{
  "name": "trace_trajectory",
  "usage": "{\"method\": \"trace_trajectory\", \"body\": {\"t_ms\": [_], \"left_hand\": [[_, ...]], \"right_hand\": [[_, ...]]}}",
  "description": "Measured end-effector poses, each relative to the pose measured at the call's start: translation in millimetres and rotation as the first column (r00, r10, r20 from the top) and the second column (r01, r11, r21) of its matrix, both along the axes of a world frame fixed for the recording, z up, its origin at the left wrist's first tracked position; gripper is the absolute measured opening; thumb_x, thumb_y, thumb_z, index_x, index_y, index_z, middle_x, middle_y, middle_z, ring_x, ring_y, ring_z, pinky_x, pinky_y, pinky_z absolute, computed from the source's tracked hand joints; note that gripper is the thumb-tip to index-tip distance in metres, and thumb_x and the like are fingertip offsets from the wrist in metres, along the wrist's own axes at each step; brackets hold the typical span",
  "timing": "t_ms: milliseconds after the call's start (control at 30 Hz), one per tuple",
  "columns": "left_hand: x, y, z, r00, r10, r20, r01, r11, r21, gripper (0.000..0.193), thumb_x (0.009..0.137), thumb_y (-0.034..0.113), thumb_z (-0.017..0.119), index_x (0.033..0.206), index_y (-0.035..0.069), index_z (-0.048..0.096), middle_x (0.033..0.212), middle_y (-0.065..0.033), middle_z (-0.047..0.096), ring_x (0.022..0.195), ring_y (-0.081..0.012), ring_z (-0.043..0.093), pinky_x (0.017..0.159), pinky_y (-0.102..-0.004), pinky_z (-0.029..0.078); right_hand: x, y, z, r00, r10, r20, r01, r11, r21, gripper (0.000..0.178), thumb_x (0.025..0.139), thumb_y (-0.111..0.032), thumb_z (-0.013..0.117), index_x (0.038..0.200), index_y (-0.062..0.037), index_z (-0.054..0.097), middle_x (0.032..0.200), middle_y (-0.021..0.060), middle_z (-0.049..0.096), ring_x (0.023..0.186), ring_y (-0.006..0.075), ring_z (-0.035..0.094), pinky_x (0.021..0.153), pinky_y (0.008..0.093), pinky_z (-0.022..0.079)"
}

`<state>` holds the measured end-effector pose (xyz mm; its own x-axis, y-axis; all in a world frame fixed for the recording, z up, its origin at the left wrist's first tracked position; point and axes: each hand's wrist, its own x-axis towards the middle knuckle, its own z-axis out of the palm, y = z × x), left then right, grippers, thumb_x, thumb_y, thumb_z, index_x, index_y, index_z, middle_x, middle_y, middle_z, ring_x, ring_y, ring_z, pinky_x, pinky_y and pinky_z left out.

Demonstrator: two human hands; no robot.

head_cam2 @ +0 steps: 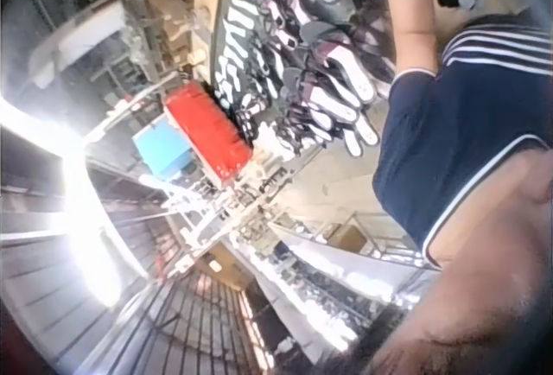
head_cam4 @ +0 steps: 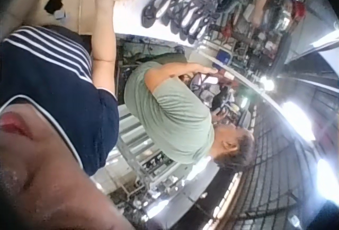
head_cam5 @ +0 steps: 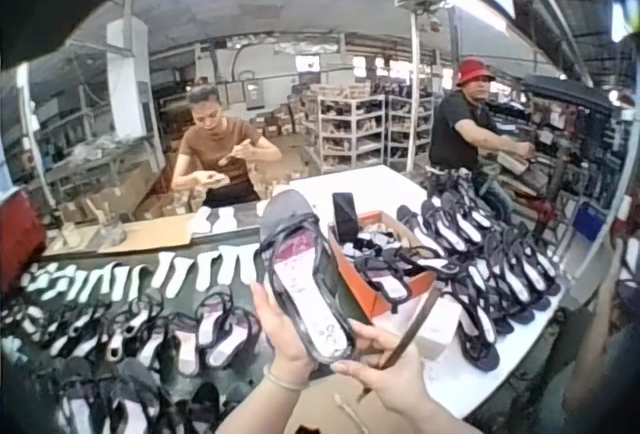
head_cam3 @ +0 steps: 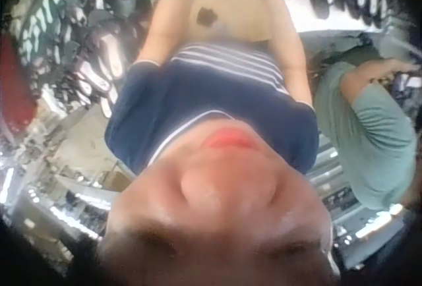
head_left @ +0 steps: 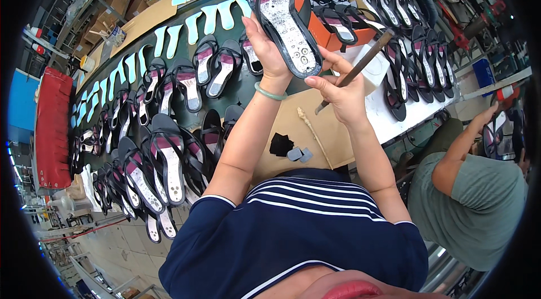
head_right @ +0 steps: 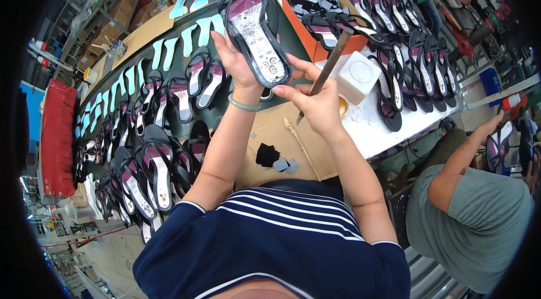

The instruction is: Applying glue to the interior components of various shoes using a brush.

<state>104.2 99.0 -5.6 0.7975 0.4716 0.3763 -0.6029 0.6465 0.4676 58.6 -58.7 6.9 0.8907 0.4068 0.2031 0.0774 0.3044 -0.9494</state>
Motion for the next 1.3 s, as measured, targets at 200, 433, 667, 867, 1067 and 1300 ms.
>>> {"method": "trace_trajectory", "body": {"t_ms": [200, 433, 667, 867, 1067, 1300], "left_hand": [[-8, -2, 2, 0.996, -0.028, -0.083, 0.036, 0.995, 0.090, 0.077, 0.093, 0.070, 0.024, 0.118, 0.003, 0.052, 0.095, -0.0115, 0.065, 0.073, -0.0225, 0.066, 0.064, -0.0345, 0.057], [-13, -6, 8, 0.985, -0.137, -0.108, 0.154, 0.975, 0.161, 0.082, 0.089, 0.075, 0.026, 0.115, 0.002, 0.054, 0.092, -0.0103, 0.066, 0.071, -0.0198, 0.067, 0.062, -0.0317, 0.058], [-15, -9, 12, 0.969, -0.213, -0.122, 0.234, 0.951, 0.202, 0.084, 0.087, 0.077, 0.026, 0.117, 0.003, 0.054, 0.089, -0.0093, 0.065, 0.068, -0.0180, 0.066, 0.058, -0.0312, 0.058], [-16, -8, 7, 0.950, -0.256, -0.178, 0.290, 0.935, 0.204, 0.086, 0.086, 0.078, 0.024, 0.115, 0.003, 0.054, 0.089, -0.0090, 0.065, 0.066, -0.0171, 0.065, 0.058, -0.0306, 0.058], [-13, 0, -3, 0.946, -0.243, -0.215, 0.288, 0.933, 0.214, 0.086, 0.085, 0.079, 0.025, 0.117, 0.005, 0.054, 0.094, -0.0106, 0.067, 0.072, -0.0165, 0.068, 0.062, -0.0325, 0.060], [-14, 46, -26, 0.921, -0.320, -0.222, 0.342, 0.937, 0.066, 0.087, 0.084, 0.081, 0.026, 0.122, 0.007, 0.053, 0.094, -0.0087, 0.066, 0.071, -0.0165, 0.067, 0.061, -0.0333, 0.060]], "right_hand": [[6, -6, -4, 0.999, 0.033, 0.035, -0.032, 0.998, -0.045, 0.046, 0.073, 0.005, 0.077, 0.116, 0.0045, 0.058, 0.084, 0.0057, 0.069, 0.062, 0.0018, 0.059, 0.050, 0.0155, 0.039], [4, -22, 16, 0.995, 0.081, -0.054, -0.090, 0.980, -0.180, 0.034, 0.075, 0.004, 0.076, 0.102, 0.0027, 0.057, 0.074, 0.0081, 0.069, 0.056, 0.0028, 0.055, 0.047, 0.0170, 0.035], [11, -28, 19, 0.984, 0.140, -0.111, -0.162, 0.960, -0.227, 0.028, 0.077, 0.002, 0.075, 0.098, 0.0025, 0.057, 0.072, 0.0103, 0.069, 0.048, 0.0024, 0.047, 0.042, 0.0192, 0.030], [16, -28, 20, 0.977, 0.145, -0.158, -0.182, 0.950, -0.252, 0.019, 0.078, 0.001, 0.074, 0.091, 0.0021, 0.059, 0.071, 0.0119, 0.069, 0.044, 0.0028, 0.044, 0.040, 0.0192, 0.028], [30, -38, 16, 0.987, 0.031, -0.160, -0.061, 0.981, -0.184, 0.015, 0.087, -0.012, 0.069, 0.079, -0.0005, 0.064, 0.065, 0.0117, 0.067, 0.037, 0.0028, 0.038, 0.036, 0.0197, 0.025], [1, -95, -79, 0.968, 0.138, -0.210, -0.251, 0.477, -0.842, 0.035, 0.071, -0.027, 0.085, 0.066, -0.0030, 0.060, 0.054, 0.0020, 0.058, 0.044, 0.0068, 0.051, 0.042, 0.0237, 0.040]]}}
